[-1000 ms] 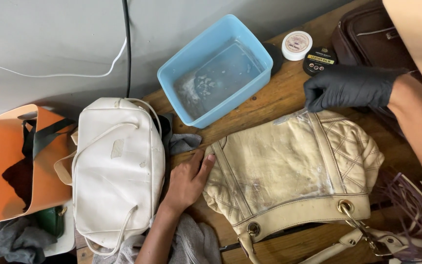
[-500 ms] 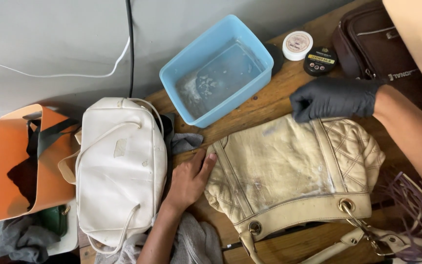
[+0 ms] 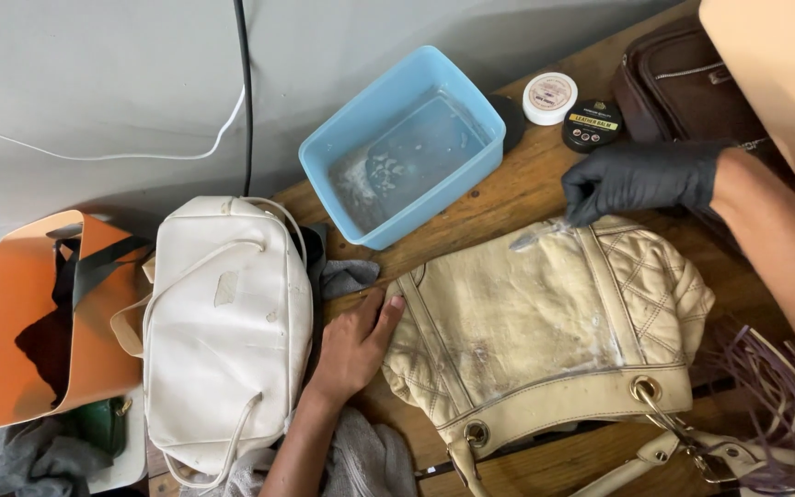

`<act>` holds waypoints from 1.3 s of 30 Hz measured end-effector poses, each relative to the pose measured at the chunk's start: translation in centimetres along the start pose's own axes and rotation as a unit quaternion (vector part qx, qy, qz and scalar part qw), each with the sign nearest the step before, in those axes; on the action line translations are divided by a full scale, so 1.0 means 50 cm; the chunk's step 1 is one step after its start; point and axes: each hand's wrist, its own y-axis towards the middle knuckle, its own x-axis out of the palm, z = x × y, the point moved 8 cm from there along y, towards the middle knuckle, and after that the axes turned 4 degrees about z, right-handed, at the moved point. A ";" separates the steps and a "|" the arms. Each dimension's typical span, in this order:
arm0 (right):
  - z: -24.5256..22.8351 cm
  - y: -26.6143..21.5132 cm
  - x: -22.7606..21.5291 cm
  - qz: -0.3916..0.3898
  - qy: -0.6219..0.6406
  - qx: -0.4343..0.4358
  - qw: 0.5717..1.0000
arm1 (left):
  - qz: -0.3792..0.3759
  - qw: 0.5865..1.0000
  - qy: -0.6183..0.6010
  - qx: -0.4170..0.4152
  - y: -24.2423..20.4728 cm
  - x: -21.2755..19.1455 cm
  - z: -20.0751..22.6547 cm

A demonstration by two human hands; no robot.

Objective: The person repeatedly dips a small brush into a blue water container and scrubs the surface of a beige handbag on a wooden table. The person holds the bag steady with the left hand while scrubbing with the right hand, focusing on the same area throughout the clip.

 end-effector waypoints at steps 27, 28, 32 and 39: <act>-0.127 -0.051 0.103 0.021 -0.229 -0.081 0.970 | -0.047 0.995 -0.021 -0.085 0.000 -0.003 -0.010; -0.116 -0.060 0.103 0.017 -0.230 -0.080 0.970 | -0.049 0.995 -0.023 -0.088 -0.010 0.012 -0.022; -0.132 -0.118 0.104 0.022 -0.333 -0.025 0.942 | 0.024 1.000 -0.002 0.017 0.014 0.004 -0.012; -0.099 -0.144 0.190 0.023 -0.364 0.007 0.931 | 0.010 1.000 -0.002 0.013 0.002 0.001 -0.002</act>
